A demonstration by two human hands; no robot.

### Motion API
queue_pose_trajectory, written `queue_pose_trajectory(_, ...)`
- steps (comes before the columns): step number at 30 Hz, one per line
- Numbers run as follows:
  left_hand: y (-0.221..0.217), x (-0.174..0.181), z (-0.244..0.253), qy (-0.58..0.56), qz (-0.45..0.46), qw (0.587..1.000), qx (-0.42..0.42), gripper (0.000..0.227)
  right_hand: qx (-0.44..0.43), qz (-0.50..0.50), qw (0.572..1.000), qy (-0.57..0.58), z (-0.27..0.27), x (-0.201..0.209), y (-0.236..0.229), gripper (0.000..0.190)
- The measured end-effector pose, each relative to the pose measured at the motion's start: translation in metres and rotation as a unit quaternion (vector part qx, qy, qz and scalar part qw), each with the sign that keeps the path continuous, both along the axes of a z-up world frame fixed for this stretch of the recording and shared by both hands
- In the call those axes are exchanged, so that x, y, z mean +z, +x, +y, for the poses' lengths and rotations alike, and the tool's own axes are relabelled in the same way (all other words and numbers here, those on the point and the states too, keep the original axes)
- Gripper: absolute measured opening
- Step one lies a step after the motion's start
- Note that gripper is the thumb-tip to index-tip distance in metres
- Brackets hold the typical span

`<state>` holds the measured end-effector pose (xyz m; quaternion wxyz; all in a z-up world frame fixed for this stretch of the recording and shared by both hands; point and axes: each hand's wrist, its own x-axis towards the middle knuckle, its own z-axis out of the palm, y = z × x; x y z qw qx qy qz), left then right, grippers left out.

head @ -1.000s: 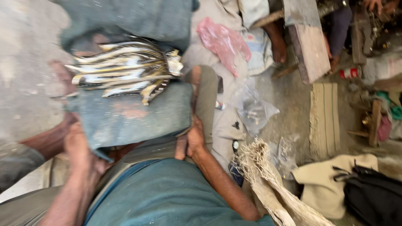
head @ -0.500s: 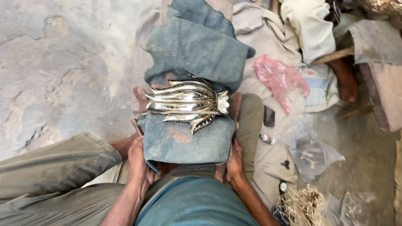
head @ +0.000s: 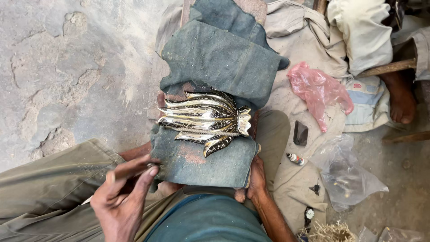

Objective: The person uses a hammer and a metal punch to shape a silver-colored metal piece with a decorative pattern. The work is performed on a cushioned lap rest while sitting on the floor.

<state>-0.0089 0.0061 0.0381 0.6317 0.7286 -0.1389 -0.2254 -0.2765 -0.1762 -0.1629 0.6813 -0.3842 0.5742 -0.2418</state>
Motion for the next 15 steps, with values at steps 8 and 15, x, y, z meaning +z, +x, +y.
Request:
queue_pose_trajectory(8,0.043,0.015,-0.093,-0.024,-0.033,0.974,-0.222,0.024,-0.043,0.048,0.996,-0.068,-0.039,0.068,0.006,0.027)
queue_pose_trajectory(15,0.054,0.014,-0.151,0.070,-0.006,0.941,-0.331,0.041,-0.003,-0.088,0.953,-0.289,-0.096,0.191,0.043,0.043)
